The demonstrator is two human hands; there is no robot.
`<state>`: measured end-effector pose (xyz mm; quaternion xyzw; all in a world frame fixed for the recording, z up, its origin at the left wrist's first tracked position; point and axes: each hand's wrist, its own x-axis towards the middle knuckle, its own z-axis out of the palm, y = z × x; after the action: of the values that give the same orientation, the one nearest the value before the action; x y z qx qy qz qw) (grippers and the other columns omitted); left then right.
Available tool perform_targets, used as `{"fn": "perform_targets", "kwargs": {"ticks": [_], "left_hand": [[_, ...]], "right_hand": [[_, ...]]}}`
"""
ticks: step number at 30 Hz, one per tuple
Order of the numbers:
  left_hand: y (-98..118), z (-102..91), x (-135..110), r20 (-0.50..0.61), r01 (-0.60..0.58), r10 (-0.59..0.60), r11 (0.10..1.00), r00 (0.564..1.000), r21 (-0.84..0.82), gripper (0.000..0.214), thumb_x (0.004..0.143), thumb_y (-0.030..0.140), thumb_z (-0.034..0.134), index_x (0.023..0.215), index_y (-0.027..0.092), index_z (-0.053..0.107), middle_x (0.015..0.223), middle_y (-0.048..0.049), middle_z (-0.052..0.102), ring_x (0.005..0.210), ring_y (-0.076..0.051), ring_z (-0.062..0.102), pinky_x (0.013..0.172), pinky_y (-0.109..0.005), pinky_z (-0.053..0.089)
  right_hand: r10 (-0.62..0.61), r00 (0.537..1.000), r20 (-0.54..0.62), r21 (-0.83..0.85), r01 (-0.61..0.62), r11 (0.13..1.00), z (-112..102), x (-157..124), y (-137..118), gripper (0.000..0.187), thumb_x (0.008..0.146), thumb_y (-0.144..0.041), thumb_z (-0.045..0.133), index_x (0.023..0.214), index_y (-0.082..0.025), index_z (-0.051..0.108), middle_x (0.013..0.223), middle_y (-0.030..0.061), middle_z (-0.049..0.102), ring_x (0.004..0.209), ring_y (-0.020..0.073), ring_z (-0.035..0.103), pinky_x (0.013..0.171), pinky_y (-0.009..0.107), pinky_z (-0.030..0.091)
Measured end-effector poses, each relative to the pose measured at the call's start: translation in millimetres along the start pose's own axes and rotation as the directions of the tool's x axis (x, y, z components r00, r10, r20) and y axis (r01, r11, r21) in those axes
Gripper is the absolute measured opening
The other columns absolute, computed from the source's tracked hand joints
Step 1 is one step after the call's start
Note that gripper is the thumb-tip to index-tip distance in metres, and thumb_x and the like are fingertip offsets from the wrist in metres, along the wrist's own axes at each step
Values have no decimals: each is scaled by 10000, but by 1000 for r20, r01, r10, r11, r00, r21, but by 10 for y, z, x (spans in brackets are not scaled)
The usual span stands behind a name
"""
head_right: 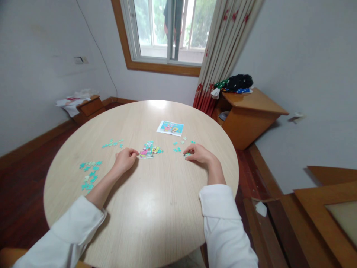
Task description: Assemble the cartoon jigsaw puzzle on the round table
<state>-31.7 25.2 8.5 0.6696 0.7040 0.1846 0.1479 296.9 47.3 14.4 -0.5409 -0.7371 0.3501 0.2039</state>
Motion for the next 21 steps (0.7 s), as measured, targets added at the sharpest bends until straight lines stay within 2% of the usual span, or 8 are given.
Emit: {"fn": "perform_targets", "kwargs": {"ticks": [12, 21], "left_hand": [[22, 29, -22, 12, 8, -8, 1000, 1000, -18, 331, 795, 203, 406, 838, 195, 734, 955, -80, 736, 938, -253, 649, 917, -407, 395], [22, 25, -19, 1, 9, -9, 999, 1000, -33, 314, 790, 205, 421, 825, 189, 733, 932, -86, 736, 924, -258, 651, 908, -403, 394]], "right_hand": [[31, 999, -13, -64, -32, 997, -1, 38, 78, 268, 590, -333, 736, 790, -157, 713, 705, 13, 600, 677, 141, 502, 642, 272, 395], [45, 998, -42, -95, -49, 994, 5, 16, -21, 195, 562, -256, 708, 719, -168, 631, 675, -16, 541, 659, 129, 470, 634, 261, 368]]}}
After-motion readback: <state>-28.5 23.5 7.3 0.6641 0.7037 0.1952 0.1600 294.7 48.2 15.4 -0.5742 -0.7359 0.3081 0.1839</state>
